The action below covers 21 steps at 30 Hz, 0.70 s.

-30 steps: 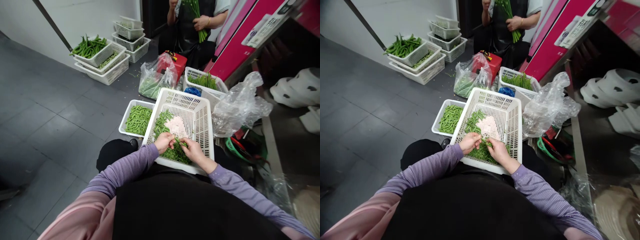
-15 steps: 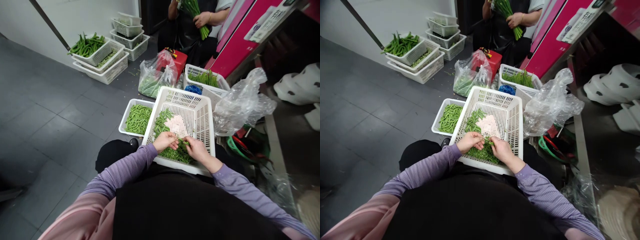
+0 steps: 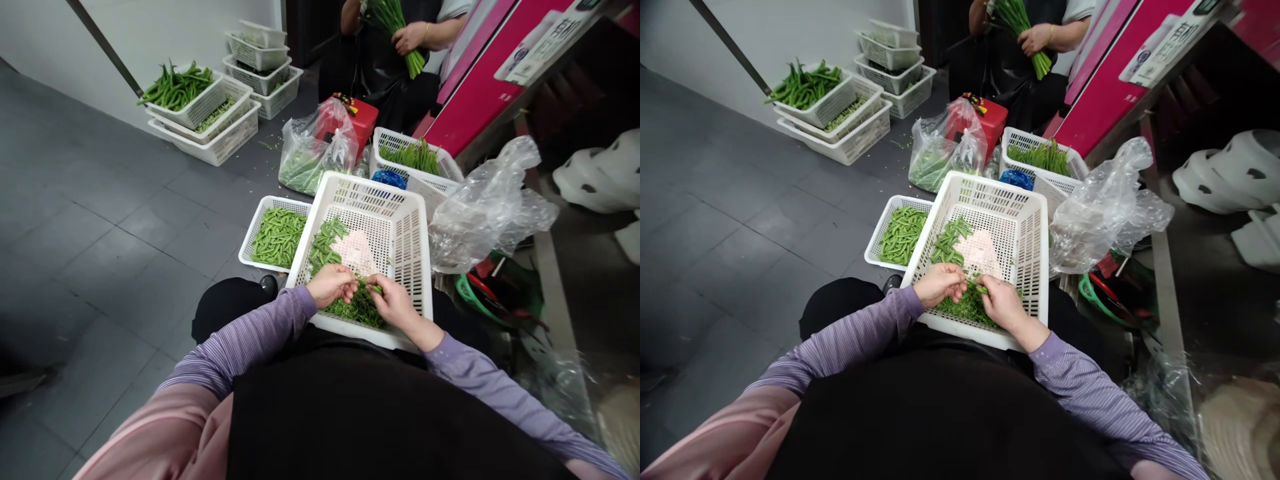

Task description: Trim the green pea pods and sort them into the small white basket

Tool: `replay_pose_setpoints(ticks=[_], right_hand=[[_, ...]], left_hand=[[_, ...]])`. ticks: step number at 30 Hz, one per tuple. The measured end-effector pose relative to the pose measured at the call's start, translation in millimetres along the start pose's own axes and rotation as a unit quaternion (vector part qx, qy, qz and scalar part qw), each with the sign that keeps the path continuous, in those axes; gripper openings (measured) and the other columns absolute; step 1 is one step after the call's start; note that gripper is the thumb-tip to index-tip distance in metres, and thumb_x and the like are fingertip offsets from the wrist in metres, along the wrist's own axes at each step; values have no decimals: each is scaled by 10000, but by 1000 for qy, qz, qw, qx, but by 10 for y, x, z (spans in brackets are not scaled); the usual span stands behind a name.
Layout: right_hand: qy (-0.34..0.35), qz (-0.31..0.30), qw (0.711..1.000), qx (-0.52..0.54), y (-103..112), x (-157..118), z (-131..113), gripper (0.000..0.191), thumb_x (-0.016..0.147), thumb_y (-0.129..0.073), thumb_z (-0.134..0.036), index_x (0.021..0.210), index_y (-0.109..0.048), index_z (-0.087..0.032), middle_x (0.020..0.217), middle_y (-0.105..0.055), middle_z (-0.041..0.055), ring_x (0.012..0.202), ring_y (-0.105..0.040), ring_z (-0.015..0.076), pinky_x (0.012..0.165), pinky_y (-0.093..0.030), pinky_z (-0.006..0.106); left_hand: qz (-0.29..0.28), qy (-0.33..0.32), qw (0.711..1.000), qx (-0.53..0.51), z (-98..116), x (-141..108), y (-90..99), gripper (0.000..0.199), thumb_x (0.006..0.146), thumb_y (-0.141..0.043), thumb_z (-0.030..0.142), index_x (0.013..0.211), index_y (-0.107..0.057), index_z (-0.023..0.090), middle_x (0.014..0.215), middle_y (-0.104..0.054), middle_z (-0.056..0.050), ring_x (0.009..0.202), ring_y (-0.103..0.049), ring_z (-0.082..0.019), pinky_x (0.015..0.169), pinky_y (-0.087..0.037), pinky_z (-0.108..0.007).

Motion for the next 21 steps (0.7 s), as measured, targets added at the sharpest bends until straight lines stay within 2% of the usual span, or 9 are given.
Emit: replay_pose_setpoints(ticks=[3,6,9,11,13,15,17,19,21], right_hand=[[-93,62,974,195,30,-3,35,67,790,-467,-257,819,-499,-206,682,-561,6,563,-508,134,538,-404,258],[-173,94,904,378,23,-2,132,143,777,-517,-332,817,-437,-220,601,-489,-45,412,-386,81,384,-307,211],[-196,96,860,462,6,-11,234,203,751,-567,-346,800,-414,-221,590,-478,-61,393,-367,62,343,-265,179],[-204,96,847,482,-27,-38,298,213,747,-578,-342,791,-411,-218,580,-481,-65,386,-367,57,330,-258,168],[-212,96,841,488,-78,-72,339,209,753,-574,-336,795,-407,-217,570,-474,-70,376,-359,54,321,-256,165],[-216,86,851,470,-126,-97,350,184,775,-543,-341,811,-413,-216,580,-477,-66,369,-357,56,318,-267,172],[-210,75,891,395,-114,-106,345,153,806,-490,-343,873,-449,-211,619,-510,-42,384,-389,73,336,-314,200],[-167,84,952,241,-2,-91,314,201,824,-451,-305,988,-495,-197,729,-572,21,504,-500,123,440,-417,260],[-70,80,992,62,118,-58,219,283,824,-434,-232,1090,-516,-182,924,-597,98,777,-567,201,663,-464,355]], left_hand=[[0,69,994,87,-193,73,38,81,714,-512,109,633,-505,104,500,-537,3,362,-479,-69,373,-415,-191],[62,116,959,252,-345,147,167,48,673,-512,66,653,-509,109,442,-492,24,344,-461,-83,360,-390,-192],[70,58,950,298,-301,163,182,206,646,-500,36,839,-544,93,697,-598,-37,391,-476,-57,384,-398,-182],[34,-23,951,306,-187,126,105,444,616,-514,18,1048,-508,119,1003,-577,-87,458,-499,-29,434,-419,-167],[-28,-71,948,310,-101,71,-7,580,636,-530,48,1193,-426,173,1163,-500,-98,517,-521,-24,481,-438,-166],[-89,-56,941,323,-97,30,-98,447,731,-500,160,1175,-453,168,1090,-545,-86,520,-529,-44,491,-446,-191],[-108,-31,918,379,-125,11,-128,275,816,-401,255,1009,-559,139,880,-609,-54,502,-526,-72,503,-446,-218],[-90,-51,865,490,-131,-2,-122,278,830,-362,265,813,-607,133,716,-612,-37,543,-544,-109,565,-451,-243],[-62,-95,789,604,-127,-30,-122,269,805,-386,243,706,-612,135,669,-613,-57,625,-571,-154,630,-447,-271]])
Point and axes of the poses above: each hand's wrist, its own x-axis towards the middle knuckle, its own y-axis out of the back of the hand, z = x × y, the point moved 5 cm from there along x, towards the middle knuckle
